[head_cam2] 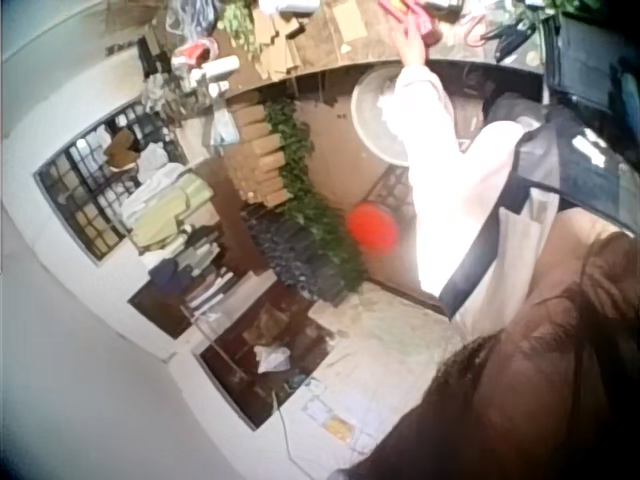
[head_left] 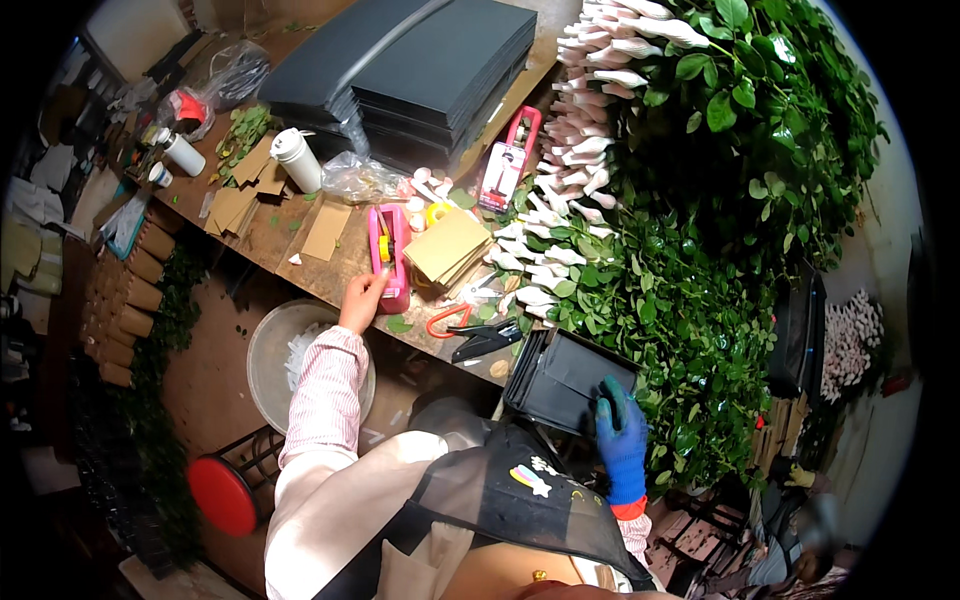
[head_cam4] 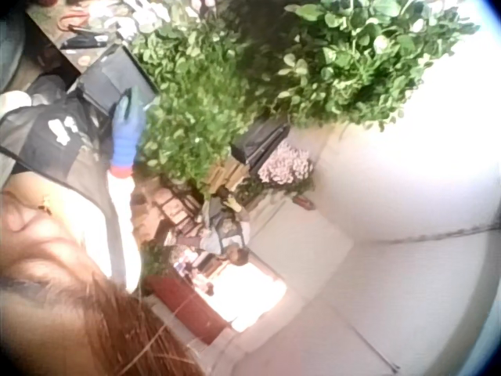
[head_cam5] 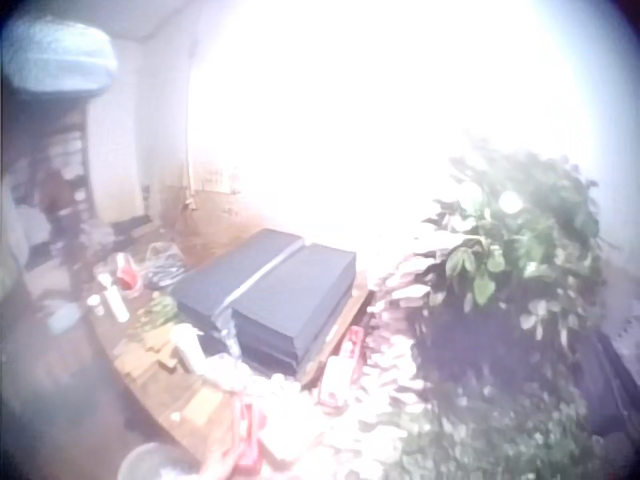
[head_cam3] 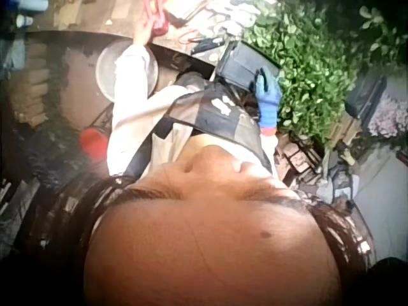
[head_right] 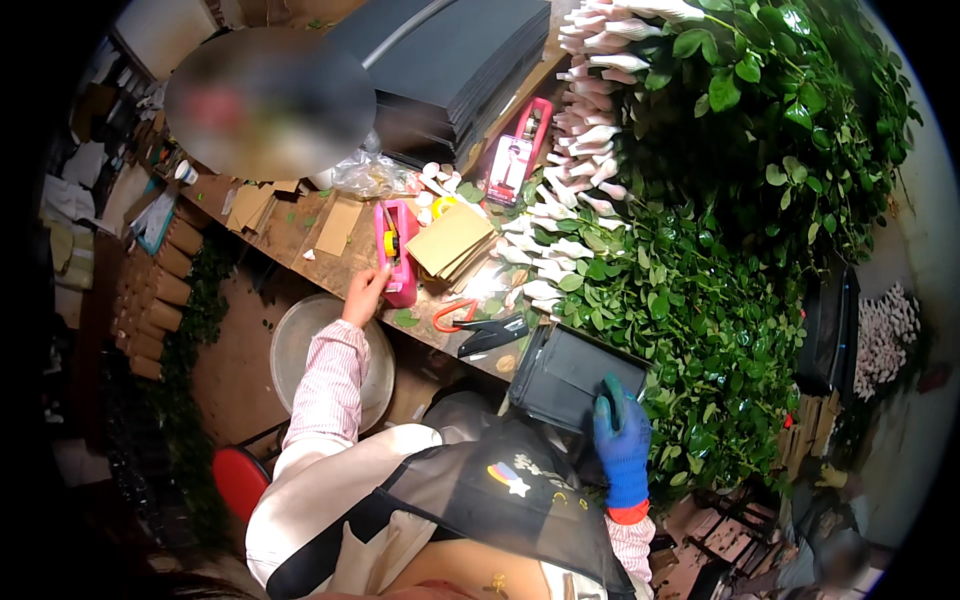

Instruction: The person arranges white flowers and green leaves into a black tray. They pick up flowers and leaves, place them into the tray, and adjust their positions. The person also handles cardboard pieces and a stapler, likely for packaging.

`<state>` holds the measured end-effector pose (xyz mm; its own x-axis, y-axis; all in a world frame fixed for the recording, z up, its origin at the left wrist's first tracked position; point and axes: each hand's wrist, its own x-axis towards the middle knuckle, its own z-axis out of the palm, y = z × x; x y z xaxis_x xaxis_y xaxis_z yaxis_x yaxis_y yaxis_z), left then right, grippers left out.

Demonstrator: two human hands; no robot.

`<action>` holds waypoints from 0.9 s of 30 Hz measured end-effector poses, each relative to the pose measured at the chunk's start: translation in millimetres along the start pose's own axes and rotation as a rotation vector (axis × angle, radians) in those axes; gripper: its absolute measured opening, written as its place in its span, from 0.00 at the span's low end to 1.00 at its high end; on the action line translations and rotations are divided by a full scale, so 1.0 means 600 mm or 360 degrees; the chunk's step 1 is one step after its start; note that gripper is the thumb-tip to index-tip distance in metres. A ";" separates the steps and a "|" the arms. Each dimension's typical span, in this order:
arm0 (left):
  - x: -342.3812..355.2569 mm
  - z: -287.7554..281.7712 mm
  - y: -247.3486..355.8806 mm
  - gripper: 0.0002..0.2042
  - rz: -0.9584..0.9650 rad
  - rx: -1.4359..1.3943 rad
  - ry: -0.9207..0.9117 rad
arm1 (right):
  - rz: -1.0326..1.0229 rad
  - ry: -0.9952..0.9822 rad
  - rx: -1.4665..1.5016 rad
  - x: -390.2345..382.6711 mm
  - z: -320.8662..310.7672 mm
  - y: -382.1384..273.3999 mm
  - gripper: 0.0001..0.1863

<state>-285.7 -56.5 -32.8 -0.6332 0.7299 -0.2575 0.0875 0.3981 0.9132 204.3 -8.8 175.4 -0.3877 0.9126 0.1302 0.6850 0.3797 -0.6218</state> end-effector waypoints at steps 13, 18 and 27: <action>-0.122 0.044 0.035 0.13 0.0289 0.0979 0.0397 | 0.0055 -0.0005 0.0015 -0.017 -0.017 0.019 0.19; -0.147 0.047 0.060 0.10 0.0448 0.1375 0.0207 | 0.0062 0.0071 0.0046 -0.011 -0.039 0.038 0.19; -0.314 0.345 0.299 0.15 0.1034 0.0613 -0.0608 | 0.0016 0.0095 0.0061 -0.010 -0.050 0.045 0.19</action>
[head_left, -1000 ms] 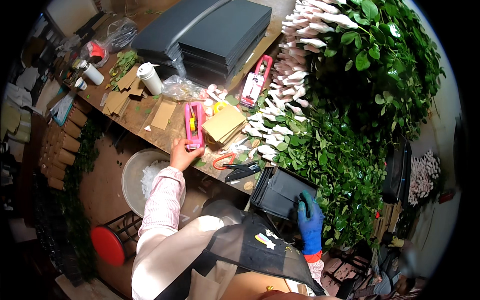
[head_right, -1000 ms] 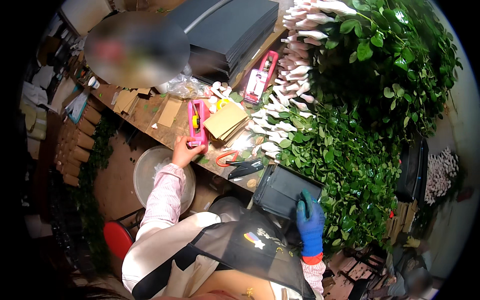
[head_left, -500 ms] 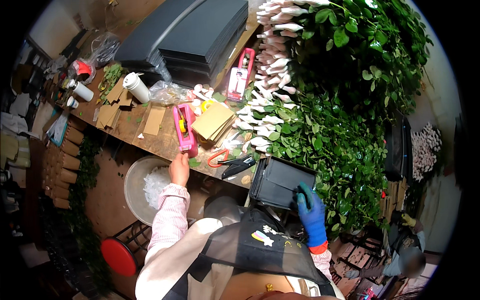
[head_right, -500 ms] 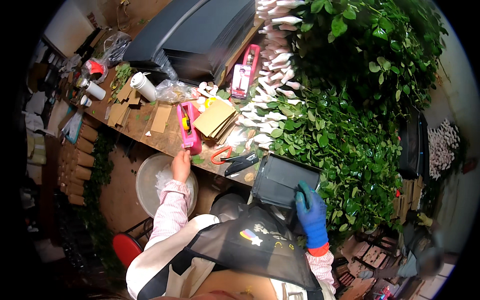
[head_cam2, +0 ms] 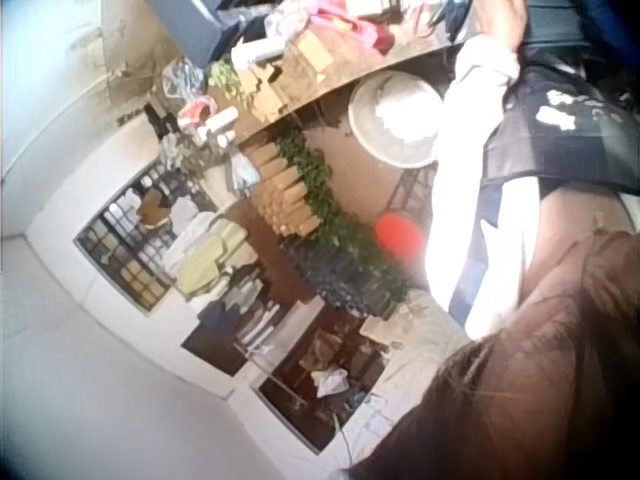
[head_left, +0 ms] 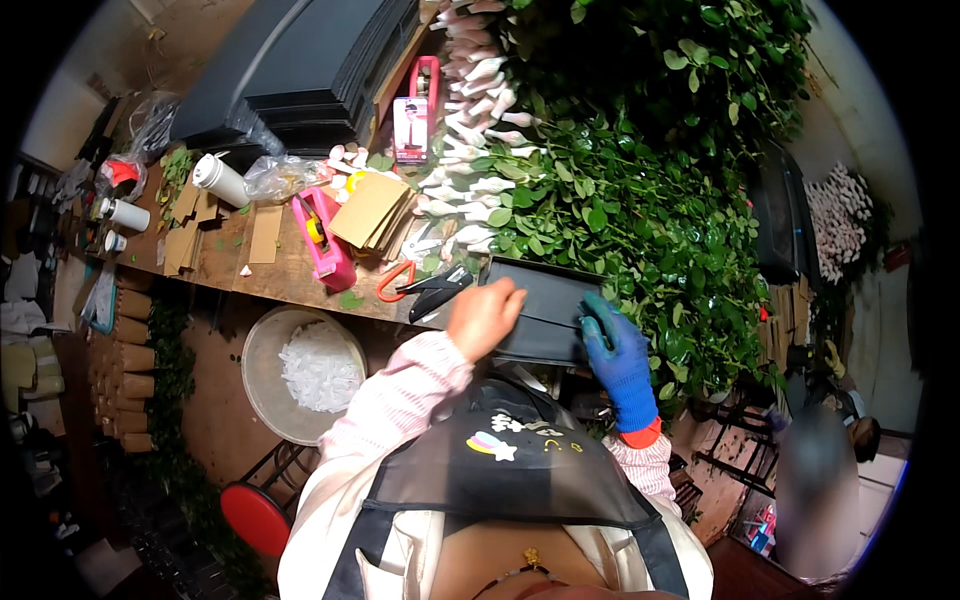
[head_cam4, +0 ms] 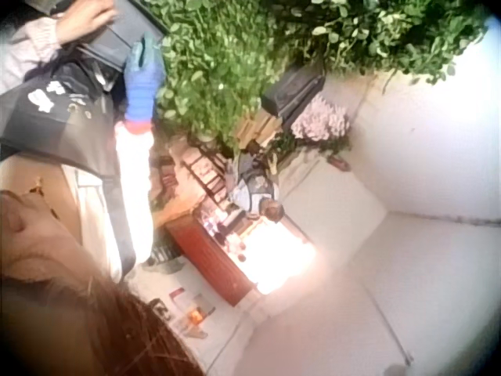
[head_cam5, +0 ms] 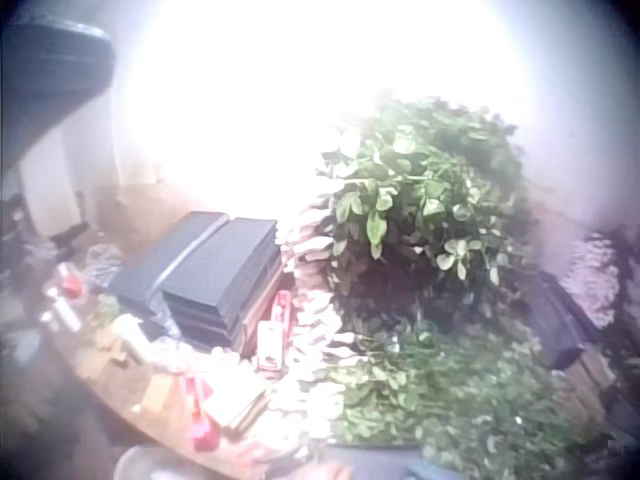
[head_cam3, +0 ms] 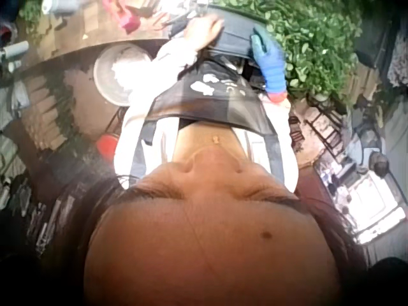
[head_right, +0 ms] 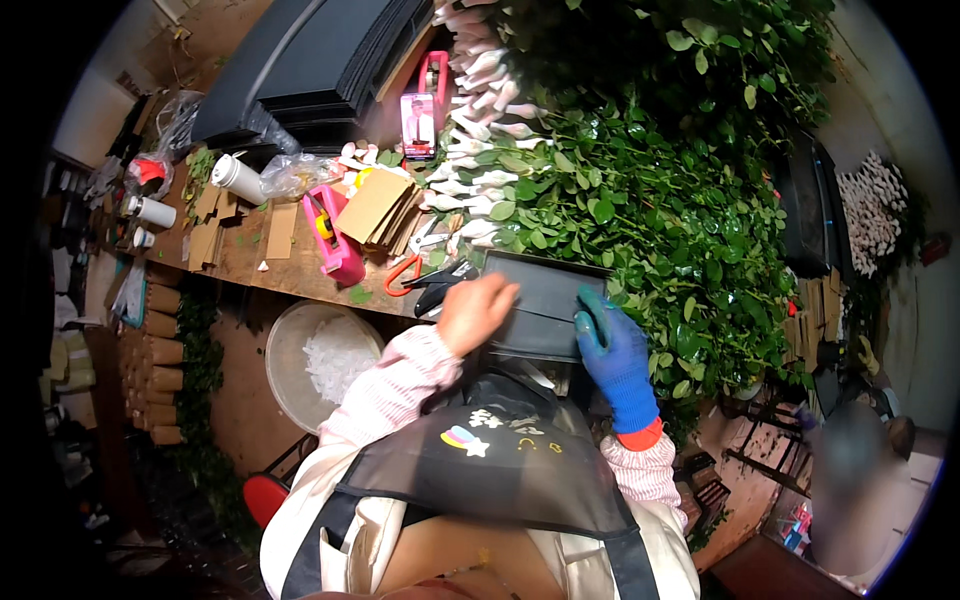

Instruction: The person arranges white flowers and green leaves into a black tray. They pick up flowers and leaves, place them into the tray, and adjust their positions. The person also handles cardboard pieces and a stapler, likely for packaging.

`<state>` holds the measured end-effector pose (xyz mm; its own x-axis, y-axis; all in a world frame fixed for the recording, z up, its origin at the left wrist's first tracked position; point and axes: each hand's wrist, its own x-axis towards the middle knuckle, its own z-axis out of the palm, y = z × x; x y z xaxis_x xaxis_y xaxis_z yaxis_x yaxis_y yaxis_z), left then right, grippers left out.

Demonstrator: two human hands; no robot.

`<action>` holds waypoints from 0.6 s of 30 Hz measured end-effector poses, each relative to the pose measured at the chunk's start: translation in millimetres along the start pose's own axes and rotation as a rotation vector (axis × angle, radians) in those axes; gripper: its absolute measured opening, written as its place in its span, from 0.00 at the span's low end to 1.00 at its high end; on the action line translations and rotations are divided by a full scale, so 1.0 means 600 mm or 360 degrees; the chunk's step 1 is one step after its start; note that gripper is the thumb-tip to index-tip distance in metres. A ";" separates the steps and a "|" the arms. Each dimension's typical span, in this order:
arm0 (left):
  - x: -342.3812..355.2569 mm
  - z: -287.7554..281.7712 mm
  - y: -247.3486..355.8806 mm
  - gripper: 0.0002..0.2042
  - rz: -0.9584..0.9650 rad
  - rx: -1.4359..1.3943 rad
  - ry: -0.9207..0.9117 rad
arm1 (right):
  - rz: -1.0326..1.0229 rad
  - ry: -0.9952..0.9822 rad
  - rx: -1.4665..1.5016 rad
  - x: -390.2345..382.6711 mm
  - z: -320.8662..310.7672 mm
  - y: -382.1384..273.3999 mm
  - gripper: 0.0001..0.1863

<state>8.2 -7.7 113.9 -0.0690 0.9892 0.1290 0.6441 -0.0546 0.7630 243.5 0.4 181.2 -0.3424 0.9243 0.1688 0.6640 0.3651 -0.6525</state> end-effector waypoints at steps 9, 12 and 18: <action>-0.025 -0.042 -0.030 0.26 -0.0082 0.0633 -0.0447 | -0.0013 -0.0064 -0.0016 0.000 -0.007 0.000 0.18; -0.068 -0.106 -0.079 0.20 -0.0225 0.0099 -0.0531 | -0.0074 -0.0088 0.0039 0.009 0.004 -0.017 0.18; -0.086 -0.186 -0.266 0.22 -0.0604 0.0411 0.1215 | -0.0149 -0.0499 0.0365 0.033 0.081 -0.065 0.19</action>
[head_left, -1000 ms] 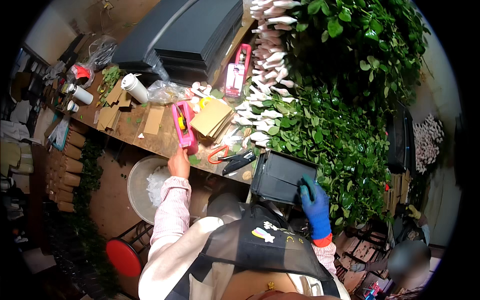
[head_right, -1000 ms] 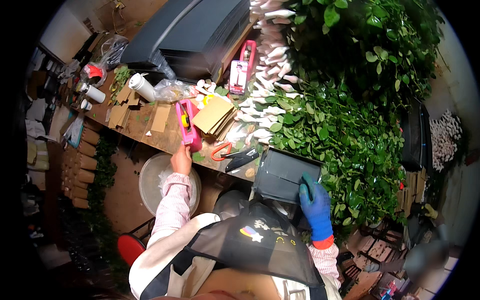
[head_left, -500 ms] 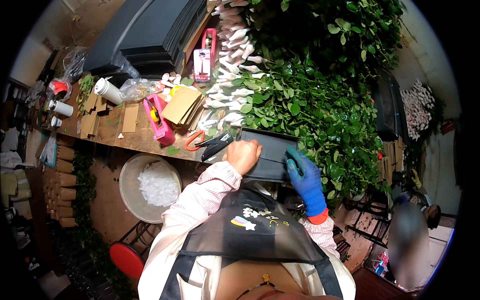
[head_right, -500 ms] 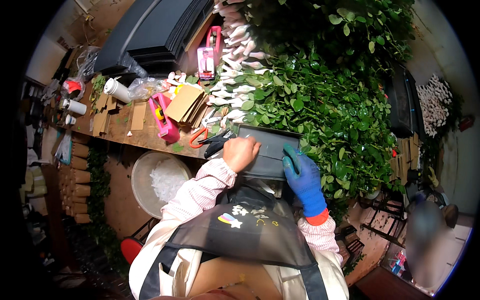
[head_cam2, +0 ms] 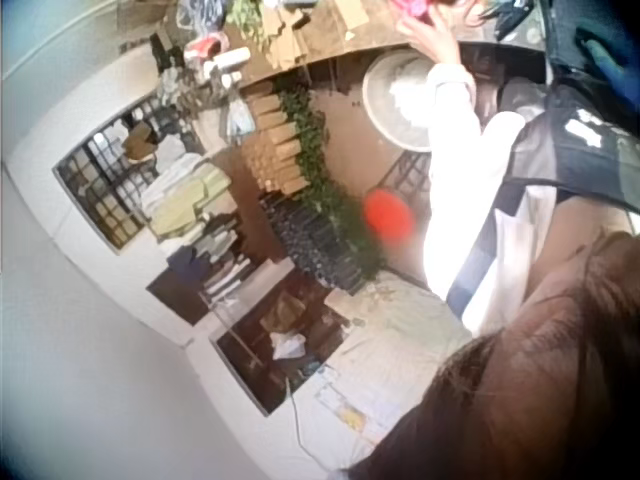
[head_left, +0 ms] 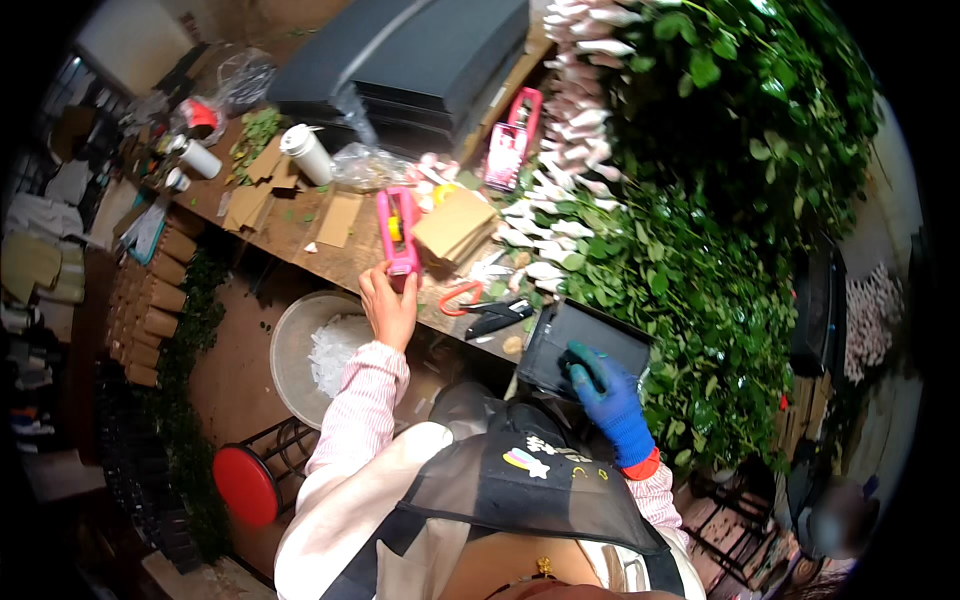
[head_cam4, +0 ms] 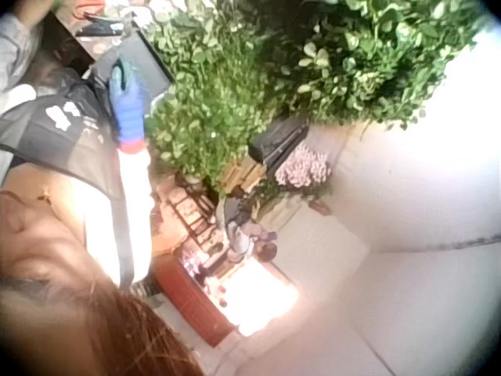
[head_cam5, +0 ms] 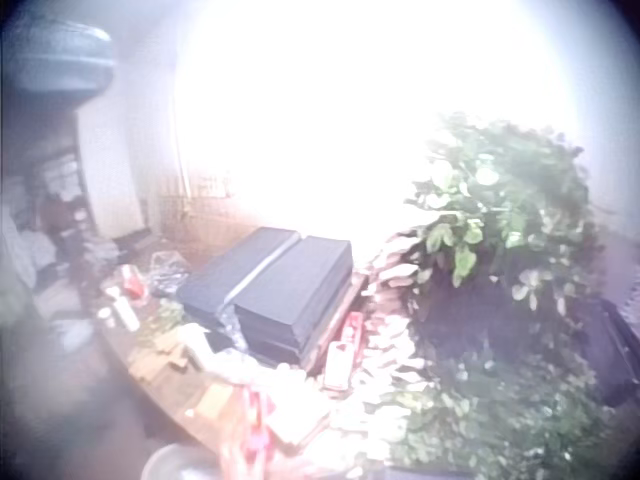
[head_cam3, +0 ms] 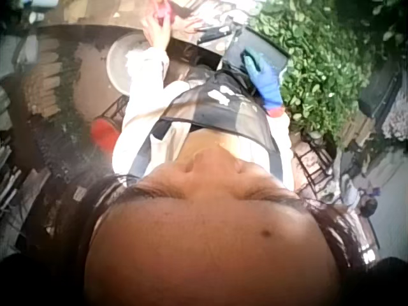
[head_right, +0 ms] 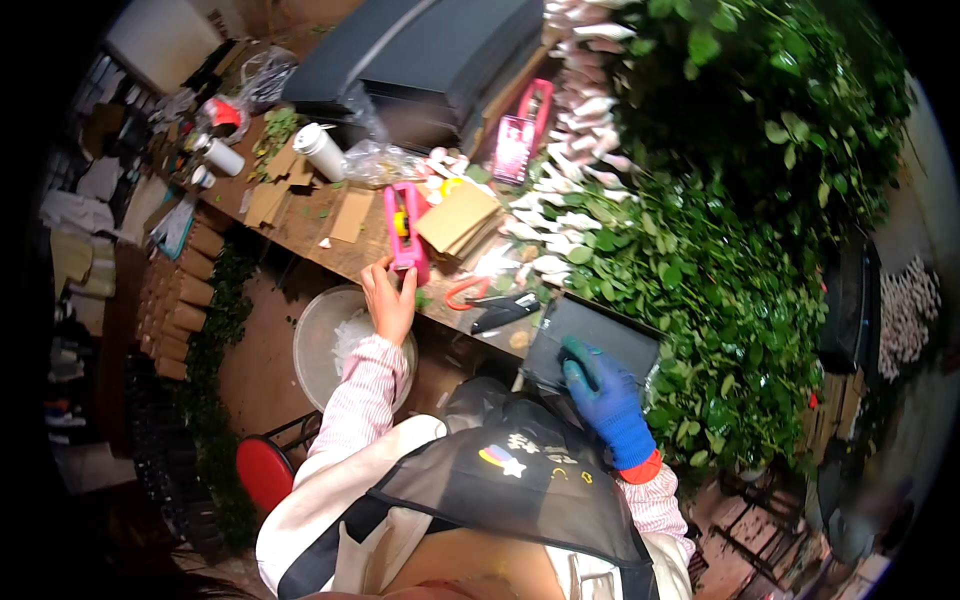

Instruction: The person arranges white flowers and green leaves into a black tray. They pick up flowers and leaves, place them into the tray, and adjust their positions. The person also handles cardboard pieces and a stapler, likely for packaging.

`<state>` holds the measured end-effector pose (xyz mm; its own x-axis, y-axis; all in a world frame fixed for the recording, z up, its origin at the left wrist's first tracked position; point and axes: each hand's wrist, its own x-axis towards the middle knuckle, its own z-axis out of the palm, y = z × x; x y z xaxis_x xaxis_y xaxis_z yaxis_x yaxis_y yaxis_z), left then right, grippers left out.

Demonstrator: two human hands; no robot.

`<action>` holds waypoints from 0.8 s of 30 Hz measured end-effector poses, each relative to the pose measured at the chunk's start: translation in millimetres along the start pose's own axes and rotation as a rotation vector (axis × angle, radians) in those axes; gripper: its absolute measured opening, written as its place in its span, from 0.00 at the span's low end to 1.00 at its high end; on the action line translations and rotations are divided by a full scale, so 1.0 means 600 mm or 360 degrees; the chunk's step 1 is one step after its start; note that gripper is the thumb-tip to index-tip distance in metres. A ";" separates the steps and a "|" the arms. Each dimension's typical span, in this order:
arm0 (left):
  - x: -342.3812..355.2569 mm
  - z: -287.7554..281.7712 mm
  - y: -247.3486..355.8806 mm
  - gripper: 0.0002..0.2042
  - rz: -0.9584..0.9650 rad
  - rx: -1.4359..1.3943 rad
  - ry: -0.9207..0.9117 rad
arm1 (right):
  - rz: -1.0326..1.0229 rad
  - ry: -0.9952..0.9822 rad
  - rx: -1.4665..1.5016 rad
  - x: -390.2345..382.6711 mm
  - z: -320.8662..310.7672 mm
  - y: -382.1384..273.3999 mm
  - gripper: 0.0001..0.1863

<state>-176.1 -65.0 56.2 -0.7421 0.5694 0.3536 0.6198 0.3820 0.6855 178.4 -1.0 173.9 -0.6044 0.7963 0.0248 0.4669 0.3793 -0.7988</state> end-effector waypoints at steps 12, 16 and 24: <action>-0.041 -0.067 -0.024 0.11 -0.1085 -0.1187 -0.0595 | 0.0115 -0.0822 0.0912 0.175 0.305 -0.015 0.23; -0.150 -0.107 -0.046 0.06 -0.1623 -0.1663 -0.1190 | 0.0467 -0.0931 0.0969 0.184 0.378 -0.032 0.16; 0.043 -0.015 -0.146 0.14 -0.1095 -0.1052 -0.1376 | -0.0226 -0.0992 0.0257 0.104 0.363 -0.038 0.13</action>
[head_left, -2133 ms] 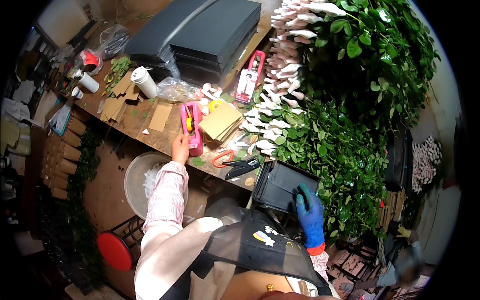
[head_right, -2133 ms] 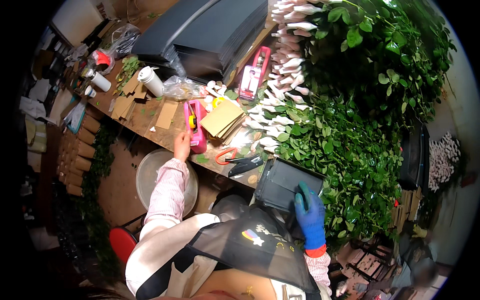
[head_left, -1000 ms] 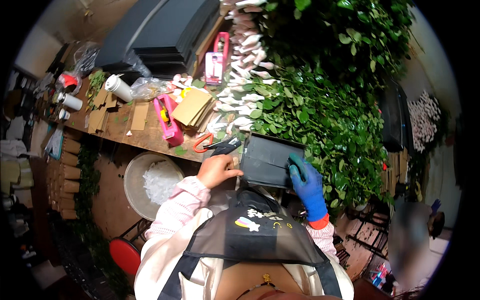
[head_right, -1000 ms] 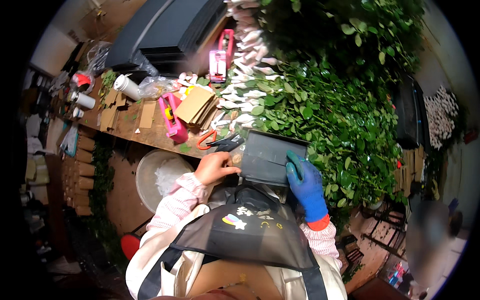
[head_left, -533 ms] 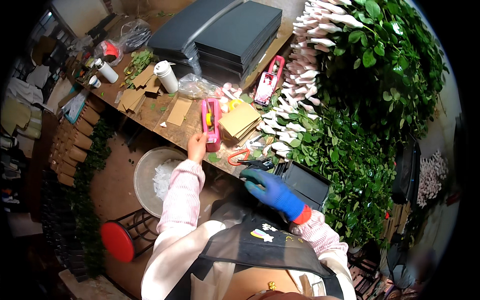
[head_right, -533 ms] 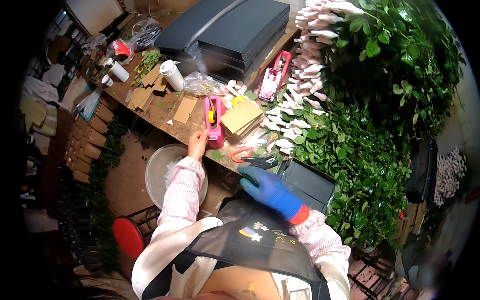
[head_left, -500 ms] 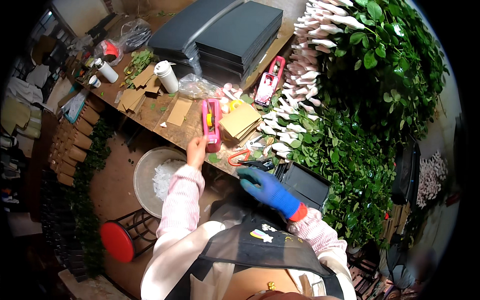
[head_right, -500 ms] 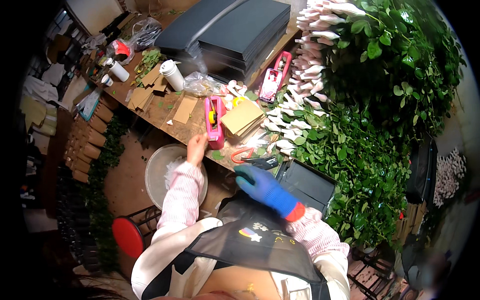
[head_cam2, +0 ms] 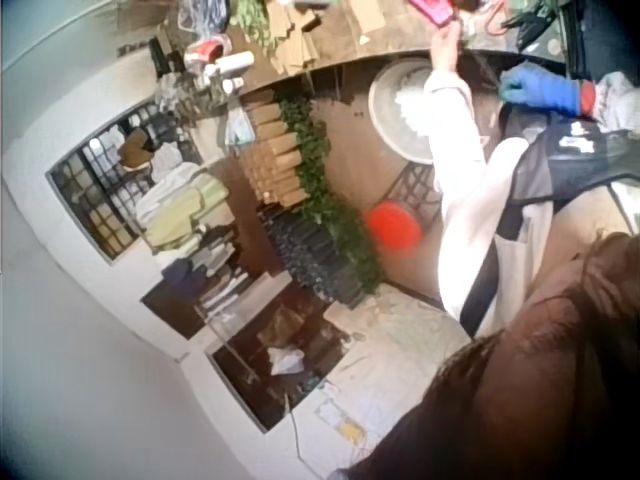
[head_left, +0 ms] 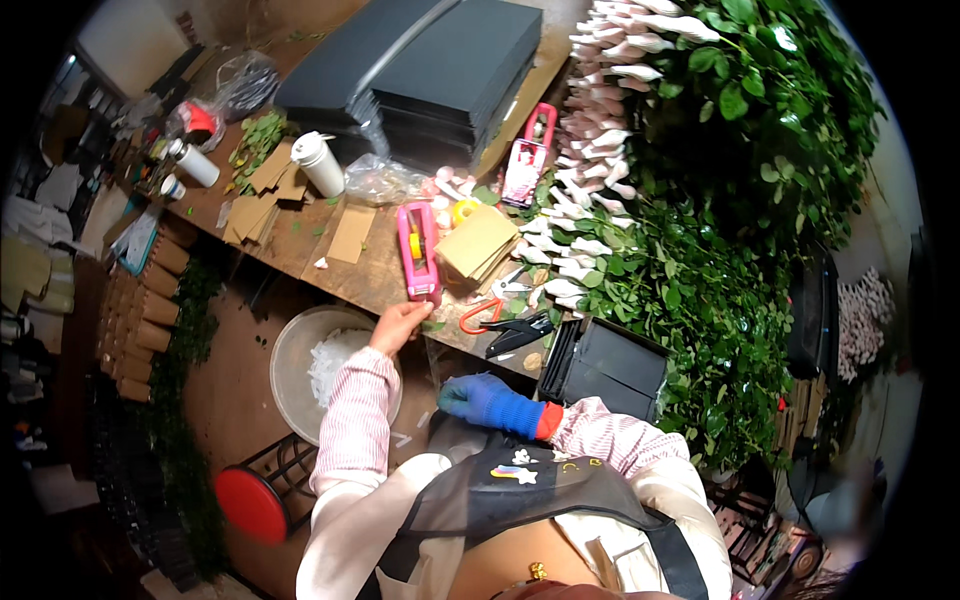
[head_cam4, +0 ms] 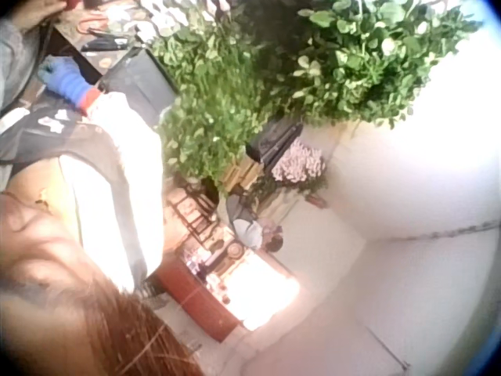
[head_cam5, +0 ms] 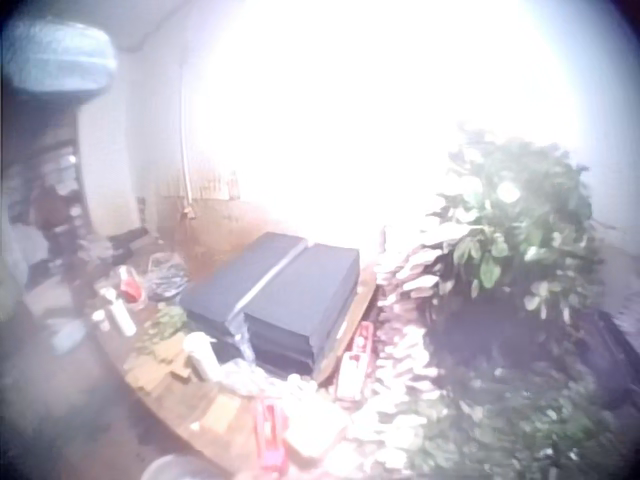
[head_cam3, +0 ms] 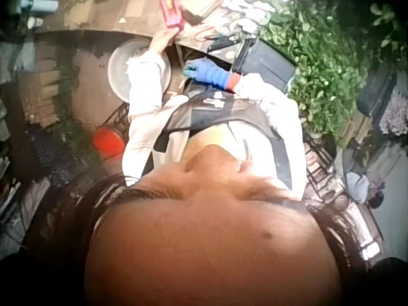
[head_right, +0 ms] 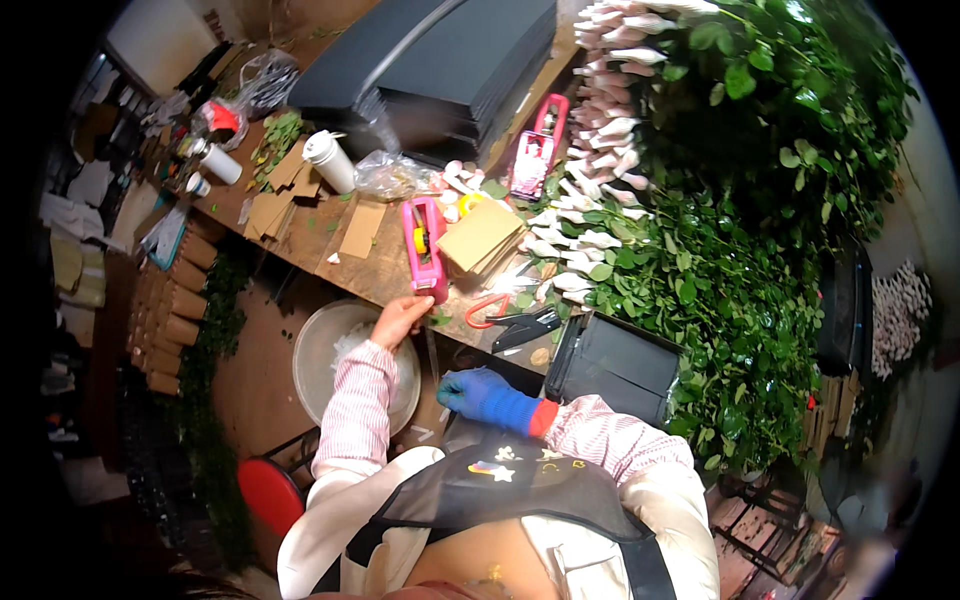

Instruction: The person arranges white flowers and green leaves into a black tray. They pick up flowers and leaves, place them into the tray, and adjust their positions. The person also handles cardboard pieces and a stapler, likely for packaging.

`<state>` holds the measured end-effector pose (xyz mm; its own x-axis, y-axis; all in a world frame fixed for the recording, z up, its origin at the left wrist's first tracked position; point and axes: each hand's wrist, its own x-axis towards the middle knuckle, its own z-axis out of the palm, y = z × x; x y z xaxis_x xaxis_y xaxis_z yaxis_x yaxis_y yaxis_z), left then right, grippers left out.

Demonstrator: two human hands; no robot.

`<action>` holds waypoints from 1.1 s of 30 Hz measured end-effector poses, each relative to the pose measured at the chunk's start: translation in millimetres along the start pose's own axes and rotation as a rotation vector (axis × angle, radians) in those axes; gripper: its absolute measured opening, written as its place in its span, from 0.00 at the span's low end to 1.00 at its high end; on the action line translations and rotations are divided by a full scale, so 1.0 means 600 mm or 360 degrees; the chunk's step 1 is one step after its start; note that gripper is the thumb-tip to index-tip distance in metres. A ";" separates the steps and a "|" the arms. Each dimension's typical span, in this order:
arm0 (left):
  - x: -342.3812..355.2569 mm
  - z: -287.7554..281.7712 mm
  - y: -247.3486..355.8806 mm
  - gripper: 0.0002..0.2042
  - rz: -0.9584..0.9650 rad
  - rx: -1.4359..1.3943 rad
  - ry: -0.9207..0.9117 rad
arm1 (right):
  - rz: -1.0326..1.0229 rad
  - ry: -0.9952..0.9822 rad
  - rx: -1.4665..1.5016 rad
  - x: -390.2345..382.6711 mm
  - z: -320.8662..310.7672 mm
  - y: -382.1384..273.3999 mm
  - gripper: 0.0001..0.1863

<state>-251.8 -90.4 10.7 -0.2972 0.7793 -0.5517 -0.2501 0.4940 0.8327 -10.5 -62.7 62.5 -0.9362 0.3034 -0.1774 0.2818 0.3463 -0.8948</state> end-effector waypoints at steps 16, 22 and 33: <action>-0.096 0.289 0.213 0.12 0.1130 0.0851 -0.0863 | 0.0240 0.0111 0.0976 -0.365 -0.191 -0.056 0.14; -0.083 0.596 0.164 0.12 0.2213 0.1633 -0.0527 | 0.0067 0.0915 0.1665 -0.536 -0.166 -0.001 0.15; -0.022 0.800 0.097 0.29 0.1660 0.2547 -0.0300 | 0.0400 0.1502 0.2054 -0.588 -0.039 0.144 0.17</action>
<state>179.6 113.1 89.3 0.3691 0.9284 0.0416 0.9227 -0.3715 0.1028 349.3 -119.0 57.1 -0.3029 0.8121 -0.4988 -0.4111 -0.5835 -0.7003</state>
